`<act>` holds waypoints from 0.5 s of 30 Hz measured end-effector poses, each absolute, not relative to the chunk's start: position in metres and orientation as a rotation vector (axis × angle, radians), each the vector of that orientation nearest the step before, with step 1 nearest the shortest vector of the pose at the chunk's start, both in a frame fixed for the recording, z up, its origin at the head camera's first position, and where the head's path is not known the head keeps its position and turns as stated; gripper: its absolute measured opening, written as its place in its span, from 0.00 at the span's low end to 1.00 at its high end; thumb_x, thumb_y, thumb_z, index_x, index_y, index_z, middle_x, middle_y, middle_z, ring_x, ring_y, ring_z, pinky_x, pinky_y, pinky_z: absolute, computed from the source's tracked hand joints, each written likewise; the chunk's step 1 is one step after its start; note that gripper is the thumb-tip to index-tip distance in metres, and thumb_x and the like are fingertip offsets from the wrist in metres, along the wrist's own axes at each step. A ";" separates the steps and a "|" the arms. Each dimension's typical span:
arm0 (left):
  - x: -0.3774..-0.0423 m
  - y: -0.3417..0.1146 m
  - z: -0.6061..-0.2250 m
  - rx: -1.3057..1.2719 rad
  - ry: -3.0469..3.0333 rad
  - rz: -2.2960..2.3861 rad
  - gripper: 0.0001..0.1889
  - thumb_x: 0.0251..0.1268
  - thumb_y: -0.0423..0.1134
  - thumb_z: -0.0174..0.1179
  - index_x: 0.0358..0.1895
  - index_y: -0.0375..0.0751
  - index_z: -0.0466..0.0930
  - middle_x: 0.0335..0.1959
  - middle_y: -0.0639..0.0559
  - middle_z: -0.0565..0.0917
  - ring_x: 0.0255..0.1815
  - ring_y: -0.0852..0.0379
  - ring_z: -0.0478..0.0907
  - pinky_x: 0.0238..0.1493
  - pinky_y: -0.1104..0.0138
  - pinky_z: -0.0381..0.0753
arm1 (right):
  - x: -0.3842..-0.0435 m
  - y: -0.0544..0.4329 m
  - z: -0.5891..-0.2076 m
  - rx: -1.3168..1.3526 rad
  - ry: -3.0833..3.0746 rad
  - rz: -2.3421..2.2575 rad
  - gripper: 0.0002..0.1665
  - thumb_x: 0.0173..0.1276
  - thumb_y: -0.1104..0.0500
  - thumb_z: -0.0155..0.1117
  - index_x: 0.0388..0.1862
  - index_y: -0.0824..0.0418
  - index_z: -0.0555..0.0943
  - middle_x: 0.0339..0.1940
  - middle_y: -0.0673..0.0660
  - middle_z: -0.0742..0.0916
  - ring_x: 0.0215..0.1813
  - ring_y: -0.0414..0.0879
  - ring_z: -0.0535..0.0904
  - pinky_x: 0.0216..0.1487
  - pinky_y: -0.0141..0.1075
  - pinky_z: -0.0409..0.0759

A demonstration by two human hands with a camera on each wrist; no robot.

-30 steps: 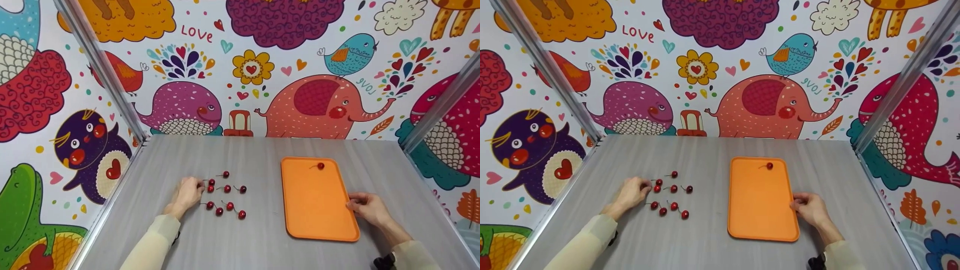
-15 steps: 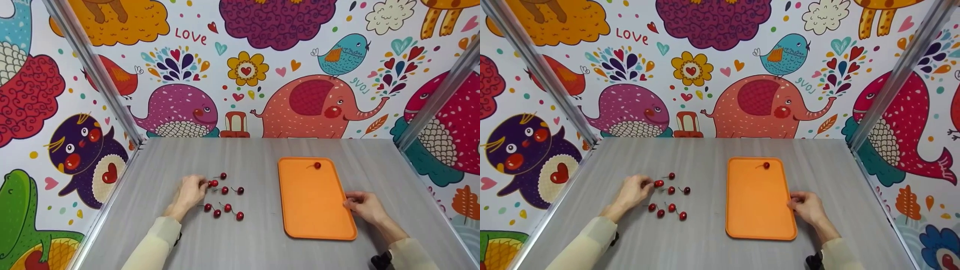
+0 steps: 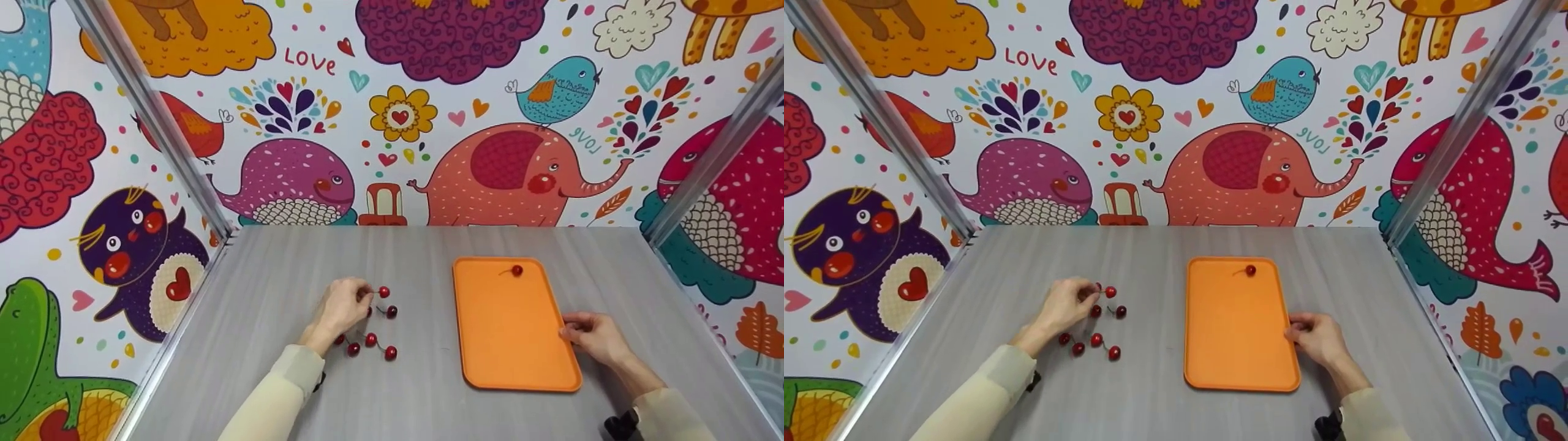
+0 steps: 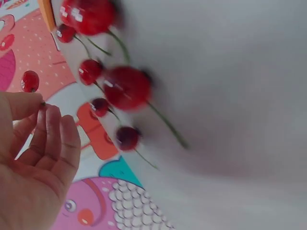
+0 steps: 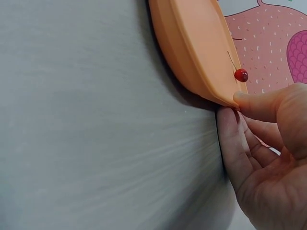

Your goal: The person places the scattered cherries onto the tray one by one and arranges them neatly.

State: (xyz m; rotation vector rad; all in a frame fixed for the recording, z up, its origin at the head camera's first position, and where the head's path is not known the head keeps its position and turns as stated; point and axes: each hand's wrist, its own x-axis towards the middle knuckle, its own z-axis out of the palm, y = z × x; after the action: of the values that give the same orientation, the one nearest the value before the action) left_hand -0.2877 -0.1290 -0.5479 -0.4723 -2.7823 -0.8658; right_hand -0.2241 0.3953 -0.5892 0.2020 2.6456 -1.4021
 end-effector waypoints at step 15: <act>-0.298 -0.039 -0.539 -0.660 -2.774 -0.976 0.07 0.77 0.36 0.68 0.45 0.41 0.96 0.40 0.49 0.95 0.38 0.56 0.88 0.43 0.64 0.89 | -0.223 0.395 -0.590 0.170 2.626 -1.443 0.25 0.80 0.66 0.71 0.69 0.80 0.81 0.39 0.53 0.92 0.37 0.35 0.87 0.40 0.31 0.91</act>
State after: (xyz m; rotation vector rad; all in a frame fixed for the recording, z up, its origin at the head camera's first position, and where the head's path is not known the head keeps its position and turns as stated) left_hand -0.2984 -0.0389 -0.5395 -0.6596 -2.7744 -0.9755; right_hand -0.2226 0.3949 -0.5902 0.1697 2.6257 -1.4432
